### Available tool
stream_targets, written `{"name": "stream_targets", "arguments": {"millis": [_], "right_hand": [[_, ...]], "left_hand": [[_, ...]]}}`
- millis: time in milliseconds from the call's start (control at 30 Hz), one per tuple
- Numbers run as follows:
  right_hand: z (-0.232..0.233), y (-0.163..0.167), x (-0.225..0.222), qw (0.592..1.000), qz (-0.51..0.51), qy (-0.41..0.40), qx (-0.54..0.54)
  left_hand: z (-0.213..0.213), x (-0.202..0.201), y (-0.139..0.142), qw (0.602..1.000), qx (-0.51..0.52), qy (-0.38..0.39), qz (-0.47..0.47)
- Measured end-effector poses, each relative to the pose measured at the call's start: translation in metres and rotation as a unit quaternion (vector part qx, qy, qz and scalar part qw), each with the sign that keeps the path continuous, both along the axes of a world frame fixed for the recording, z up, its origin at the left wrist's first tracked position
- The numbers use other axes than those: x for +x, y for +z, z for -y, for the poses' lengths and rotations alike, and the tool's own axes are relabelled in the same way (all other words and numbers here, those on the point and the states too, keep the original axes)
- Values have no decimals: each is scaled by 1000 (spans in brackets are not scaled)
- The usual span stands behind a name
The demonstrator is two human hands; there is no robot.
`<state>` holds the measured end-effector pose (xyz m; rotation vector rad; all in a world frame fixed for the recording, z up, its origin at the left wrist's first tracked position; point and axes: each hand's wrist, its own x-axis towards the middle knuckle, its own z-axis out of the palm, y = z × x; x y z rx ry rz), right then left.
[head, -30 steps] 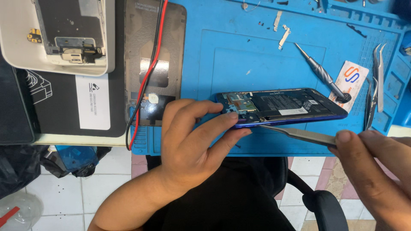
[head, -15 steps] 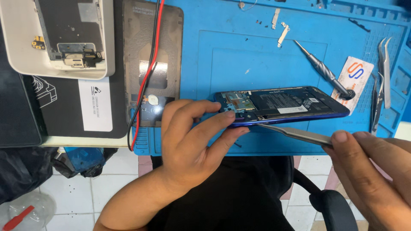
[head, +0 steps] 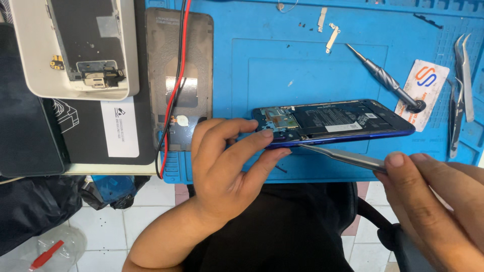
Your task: The person disassembles a smartphone on a blue work mat. They use a screwdriver to remove screws, then tweezers to lift and disconnect internal components including the battery connector and camera ribbon cable. The phone remains open with parts removed by the end of the clip.
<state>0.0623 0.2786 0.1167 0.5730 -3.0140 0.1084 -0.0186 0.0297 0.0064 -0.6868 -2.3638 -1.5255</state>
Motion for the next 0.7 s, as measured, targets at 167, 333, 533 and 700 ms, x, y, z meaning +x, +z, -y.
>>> {"name": "stream_targets", "arguments": {"millis": [167,333,533,700], "right_hand": [[-15,-7,-11,997,31,-12,-70],[-43,-22,0,979,131,-100,-118],[-58,-31,24,985,83,-5,-153],[-69,-59,71,846,181,-327,-379]], "left_hand": [[-1,0,1,1000,-4,-3,2],[-1,0,0,1000,-2,-3,2],[-2,0,0,1000,-2,-6,4],[2,1,6,1000,-4,-22,18]]}}
